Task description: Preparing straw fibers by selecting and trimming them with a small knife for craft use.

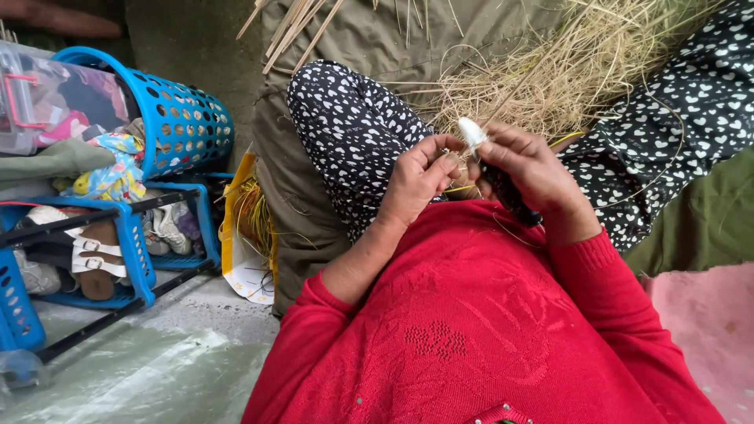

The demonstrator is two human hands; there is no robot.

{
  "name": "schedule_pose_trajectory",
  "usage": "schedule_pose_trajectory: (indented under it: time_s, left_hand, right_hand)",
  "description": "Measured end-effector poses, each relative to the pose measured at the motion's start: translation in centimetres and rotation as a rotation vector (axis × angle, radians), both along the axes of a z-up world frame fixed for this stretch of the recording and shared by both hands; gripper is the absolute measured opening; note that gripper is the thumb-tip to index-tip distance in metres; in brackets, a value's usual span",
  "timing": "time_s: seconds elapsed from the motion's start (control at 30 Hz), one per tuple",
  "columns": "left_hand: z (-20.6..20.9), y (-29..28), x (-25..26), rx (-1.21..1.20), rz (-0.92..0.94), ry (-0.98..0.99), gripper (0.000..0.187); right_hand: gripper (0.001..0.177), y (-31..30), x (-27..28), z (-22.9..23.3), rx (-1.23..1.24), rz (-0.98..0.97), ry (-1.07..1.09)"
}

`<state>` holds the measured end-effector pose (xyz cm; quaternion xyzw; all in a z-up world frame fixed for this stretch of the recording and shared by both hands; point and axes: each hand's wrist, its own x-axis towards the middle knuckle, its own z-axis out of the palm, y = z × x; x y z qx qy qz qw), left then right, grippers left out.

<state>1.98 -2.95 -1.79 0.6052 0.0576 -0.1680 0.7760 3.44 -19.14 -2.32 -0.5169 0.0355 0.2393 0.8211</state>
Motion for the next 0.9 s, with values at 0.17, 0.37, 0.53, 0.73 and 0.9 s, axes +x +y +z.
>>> schedule_pose_trajectory:
  time_s: [0.17,0.37,0.53,0.73,0.9]
  left_hand:
    - [-1.1,0.8,-0.2,-0.129,-0.007,0.166,0.015]
    - [-0.1,1.6,-1.3,-0.142,-0.038,0.25,0.019]
    - [-0.3,2.8,-2.0,-0.117,-0.071,0.268,0.019]
    - [0.1,5.4,-2.6,-0.182,-0.144,0.337,0.02]
    - [0.5,7.3,-2.9,-0.08,-0.177,0.413,0.021]
  right_hand:
    - [0.029,0.3,-0.7,0.5,0.017,0.083,-0.046]
    - [0.015,-0.8,-0.7,-0.9,0.026,-0.007,0.024]
    - [0.01,-1.7,-0.5,-1.4,0.042,-0.032,0.026]
    - [0.008,-3.9,1.1,1.0,0.106,0.029,0.12]
    - [0.013,-5.5,1.9,0.9,0.082,-0.042,0.116]
